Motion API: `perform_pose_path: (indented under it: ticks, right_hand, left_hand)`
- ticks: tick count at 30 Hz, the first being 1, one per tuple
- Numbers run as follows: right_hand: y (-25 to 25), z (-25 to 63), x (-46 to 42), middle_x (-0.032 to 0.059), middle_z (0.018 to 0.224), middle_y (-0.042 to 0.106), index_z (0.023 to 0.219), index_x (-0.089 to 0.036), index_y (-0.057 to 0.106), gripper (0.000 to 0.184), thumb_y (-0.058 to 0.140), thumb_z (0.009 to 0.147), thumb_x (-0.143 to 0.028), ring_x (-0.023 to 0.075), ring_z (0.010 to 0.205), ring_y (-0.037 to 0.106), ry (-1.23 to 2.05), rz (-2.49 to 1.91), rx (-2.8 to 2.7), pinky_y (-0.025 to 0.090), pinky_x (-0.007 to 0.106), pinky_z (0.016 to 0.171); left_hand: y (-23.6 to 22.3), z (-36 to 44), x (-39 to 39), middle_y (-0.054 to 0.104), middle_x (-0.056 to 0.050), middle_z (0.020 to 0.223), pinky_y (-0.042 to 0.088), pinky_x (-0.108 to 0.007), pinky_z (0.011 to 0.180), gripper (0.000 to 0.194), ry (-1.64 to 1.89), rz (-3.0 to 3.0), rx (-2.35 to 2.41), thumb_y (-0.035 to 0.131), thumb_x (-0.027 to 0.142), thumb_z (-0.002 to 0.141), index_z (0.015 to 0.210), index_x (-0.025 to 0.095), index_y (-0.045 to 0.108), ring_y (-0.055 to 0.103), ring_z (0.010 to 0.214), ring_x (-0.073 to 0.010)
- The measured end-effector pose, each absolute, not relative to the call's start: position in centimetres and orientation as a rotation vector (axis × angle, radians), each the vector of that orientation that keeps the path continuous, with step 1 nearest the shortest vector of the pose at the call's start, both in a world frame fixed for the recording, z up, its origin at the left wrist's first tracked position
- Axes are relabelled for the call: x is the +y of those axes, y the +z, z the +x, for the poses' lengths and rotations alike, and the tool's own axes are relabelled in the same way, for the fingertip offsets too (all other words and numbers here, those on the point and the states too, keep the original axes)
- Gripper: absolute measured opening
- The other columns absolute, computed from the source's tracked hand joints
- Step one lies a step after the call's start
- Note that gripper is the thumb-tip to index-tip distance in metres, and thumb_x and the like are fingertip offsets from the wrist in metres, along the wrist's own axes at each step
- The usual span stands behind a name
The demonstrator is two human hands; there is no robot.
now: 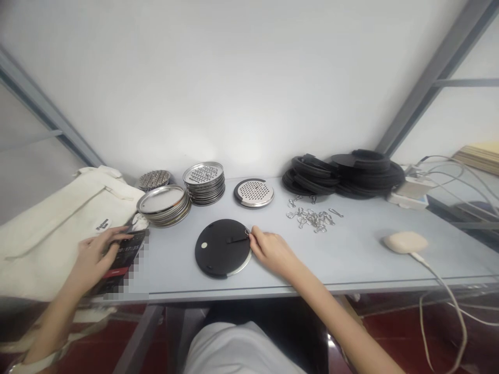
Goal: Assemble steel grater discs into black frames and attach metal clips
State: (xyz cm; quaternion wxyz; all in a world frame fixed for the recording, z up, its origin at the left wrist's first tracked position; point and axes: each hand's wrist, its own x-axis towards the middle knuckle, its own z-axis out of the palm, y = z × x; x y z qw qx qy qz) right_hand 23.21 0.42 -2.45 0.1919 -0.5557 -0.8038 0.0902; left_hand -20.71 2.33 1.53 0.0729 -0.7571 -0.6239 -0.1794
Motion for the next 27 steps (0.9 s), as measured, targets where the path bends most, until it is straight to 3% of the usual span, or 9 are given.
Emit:
perform_pose_path:
  ticks: [6, 27]
  right_hand:
    - [-2.6, 23.2, 0.5, -0.0016, 0.057, 0.054, 0.086, -0.022, 0.043, 0.02, 0.028, 0.097, -0.028, 0.0154, 0.048, 0.05, 0.255, -1.563, -2.25, 0.03, 0.025, 0.052]
    - [-2.6, 23.2, 0.5, -0.0022, 0.058, 0.054, 0.085, -0.022, 0.041, 0.019, 0.028, 0.098, -0.029, 0.0154, 0.049, 0.05, 0.237, -1.568, -2.269, 0.027, 0.025, 0.052]
  left_hand:
    - [1.0, -20.7, 2.5, 0.069, -0.003, 0.106, 0.027, -0.043, 0.1, 0.039, -0.559, -2.351, -1.902, 0.031, 0.029, 0.088, 0.123, 0.022, 0.045, 0.06, 0.1, -0.0239]
    - [0.4, -20.6, 2.8, 0.069, -0.004, 0.107, 0.025, -0.044, 0.098, 0.038, -0.532, -2.347, -1.921, 0.031, 0.031, 0.088, 0.122, 0.022, 0.046, 0.057, 0.107, -0.0253]
